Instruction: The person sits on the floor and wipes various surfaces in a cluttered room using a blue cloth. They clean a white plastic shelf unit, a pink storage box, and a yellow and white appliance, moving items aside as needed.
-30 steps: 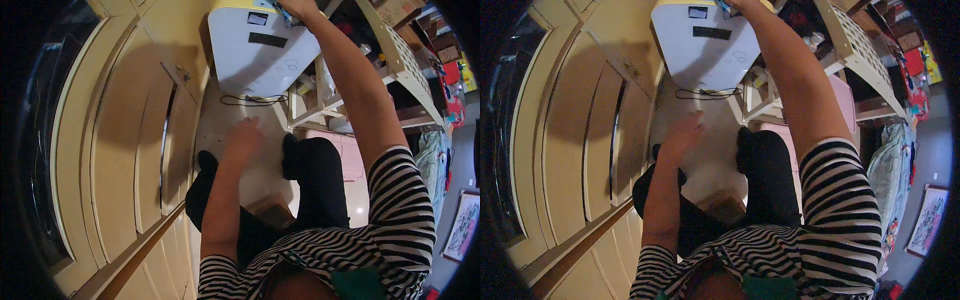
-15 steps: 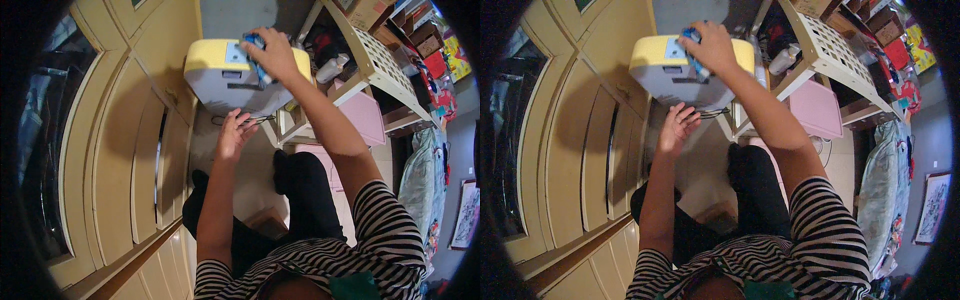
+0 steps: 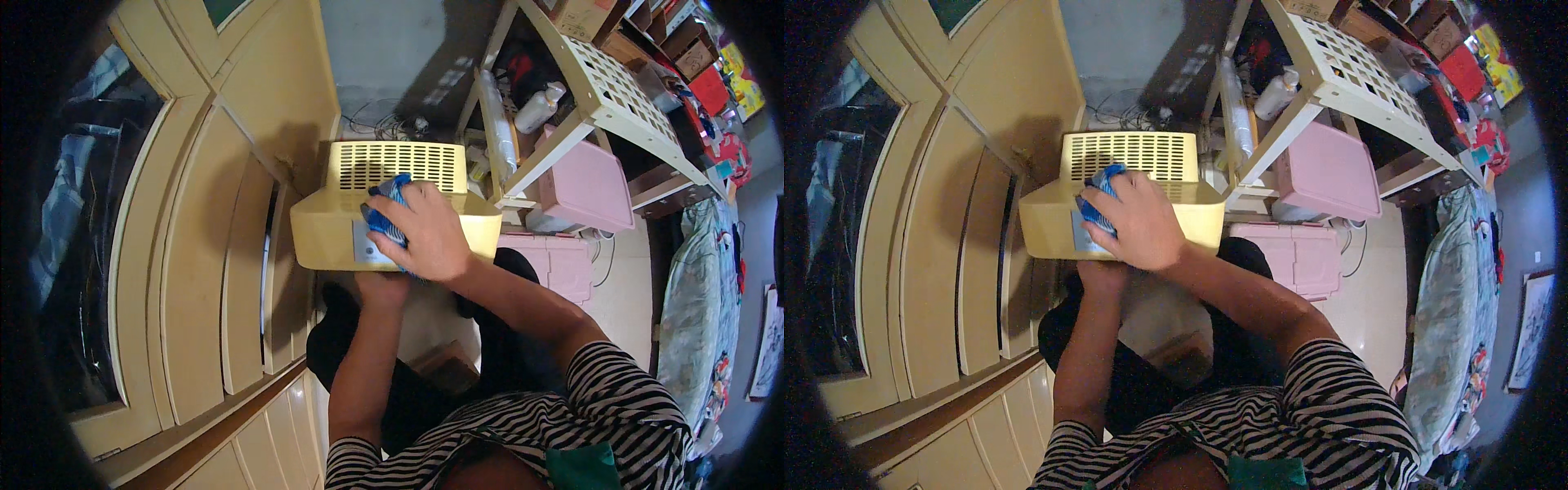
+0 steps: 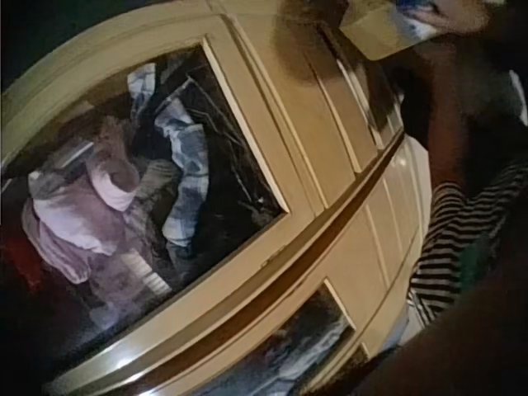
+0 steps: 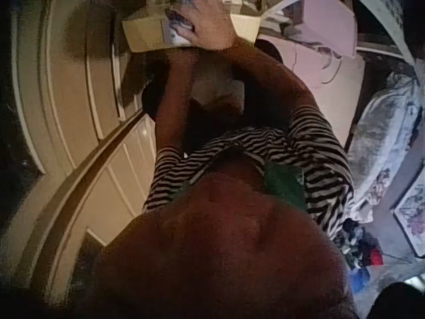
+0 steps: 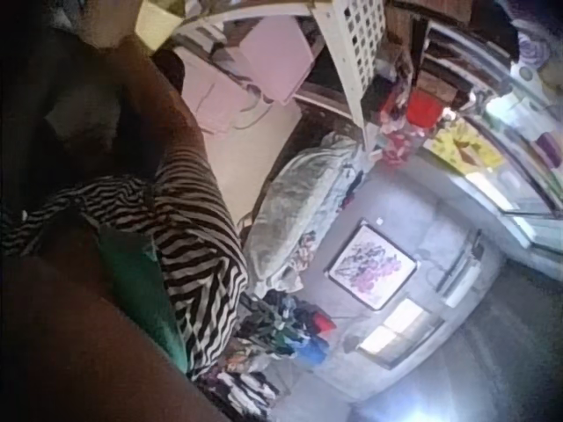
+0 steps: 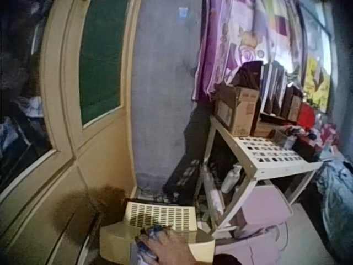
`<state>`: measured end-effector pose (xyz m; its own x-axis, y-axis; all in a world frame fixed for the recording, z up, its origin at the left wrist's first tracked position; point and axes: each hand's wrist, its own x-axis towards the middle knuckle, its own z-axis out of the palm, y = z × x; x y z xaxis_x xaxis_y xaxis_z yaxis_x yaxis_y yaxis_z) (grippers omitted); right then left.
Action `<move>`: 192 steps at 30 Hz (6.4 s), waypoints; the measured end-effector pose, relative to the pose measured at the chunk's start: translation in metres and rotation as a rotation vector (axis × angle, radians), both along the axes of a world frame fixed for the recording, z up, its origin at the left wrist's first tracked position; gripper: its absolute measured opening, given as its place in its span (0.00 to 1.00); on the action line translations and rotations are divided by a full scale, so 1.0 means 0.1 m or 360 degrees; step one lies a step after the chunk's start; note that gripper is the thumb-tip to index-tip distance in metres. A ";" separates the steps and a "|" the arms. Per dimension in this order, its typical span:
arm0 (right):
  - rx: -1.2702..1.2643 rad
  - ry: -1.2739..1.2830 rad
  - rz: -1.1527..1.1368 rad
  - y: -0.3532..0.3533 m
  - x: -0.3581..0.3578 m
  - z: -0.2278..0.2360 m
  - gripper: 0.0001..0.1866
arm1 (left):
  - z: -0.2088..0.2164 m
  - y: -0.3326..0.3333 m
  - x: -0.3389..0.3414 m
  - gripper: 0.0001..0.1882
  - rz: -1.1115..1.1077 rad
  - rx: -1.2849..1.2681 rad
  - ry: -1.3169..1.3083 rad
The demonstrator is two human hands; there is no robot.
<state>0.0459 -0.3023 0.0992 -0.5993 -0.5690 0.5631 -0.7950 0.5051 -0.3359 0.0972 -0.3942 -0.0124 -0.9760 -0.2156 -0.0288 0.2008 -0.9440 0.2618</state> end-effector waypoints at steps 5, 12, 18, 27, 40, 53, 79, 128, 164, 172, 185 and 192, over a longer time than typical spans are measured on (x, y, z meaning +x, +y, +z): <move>0.0010 -0.0574 0.0131 0.11 0.10 0.01 0.23 | -0.08 -0.04 0.25 0.30 0.0005 -0.0379 0.0007; 0.0432 -0.1370 0.0132 0.75 -0.67 -0.06 0.18 | -0.71 -0.09 0.31 0.29 -0.0033 0.0123 -0.0373; 0.0828 -0.1105 0.0171 0.47 -0.99 -0.32 0.18 | -0.08 0.07 0.27 0.31 0.0033 0.0471 -0.0826; 0.0116 -0.0422 0.0898 -0.62 -1.17 -0.48 0.17 | -0.04 0.09 0.31 0.25 0.0026 0.0464 -0.0779; 0.1328 -0.0074 -0.0085 0.84 -1.01 -0.58 0.25 | -0.15 0.13 0.26 0.31 0.0021 0.0395 -0.0512; 0.1044 -0.0439 -0.0246 1.01 -0.67 -0.32 0.23 | -0.19 0.05 0.33 0.30 -0.0049 0.0383 -0.0551; -0.0599 -0.1333 -0.0605 1.36 -0.81 -1.36 0.27 | -0.10 0.09 0.42 0.33 -0.0016 0.0343 -0.0898; 0.1012 0.0226 0.0783 -0.80 -1.33 -0.76 0.35 | -0.17 0.11 0.29 0.29 -0.0078 0.0473 -0.0758; 0.1084 -0.0136 0.0690 -0.07 -1.21 -0.65 0.30 | -0.12 0.08 0.35 0.24 -0.0027 0.0578 -0.0726; 0.1651 -0.0016 0.0037 0.50 -1.11 0.01 0.27 | -0.15 0.07 0.31 0.29 -0.0050 0.0538 -0.0614; 0.0927 0.0235 0.0730 -0.98 -1.40 -0.89 0.29 | -0.15 0.02 0.34 0.29 -0.0063 0.0396 -0.0686; 0.0768 -0.0755 -0.0153 -0.14 -1.70 -0.61 0.27 | -0.11 0.06 0.23 0.28 -0.0061 0.0532 -0.0605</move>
<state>-0.1245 -0.3162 0.0386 -0.7790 -0.6224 -0.0764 -0.5615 0.7466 -0.3567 0.1205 -0.3884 -0.0235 -0.8901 -0.0984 -0.4449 0.1140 -0.9935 -0.0084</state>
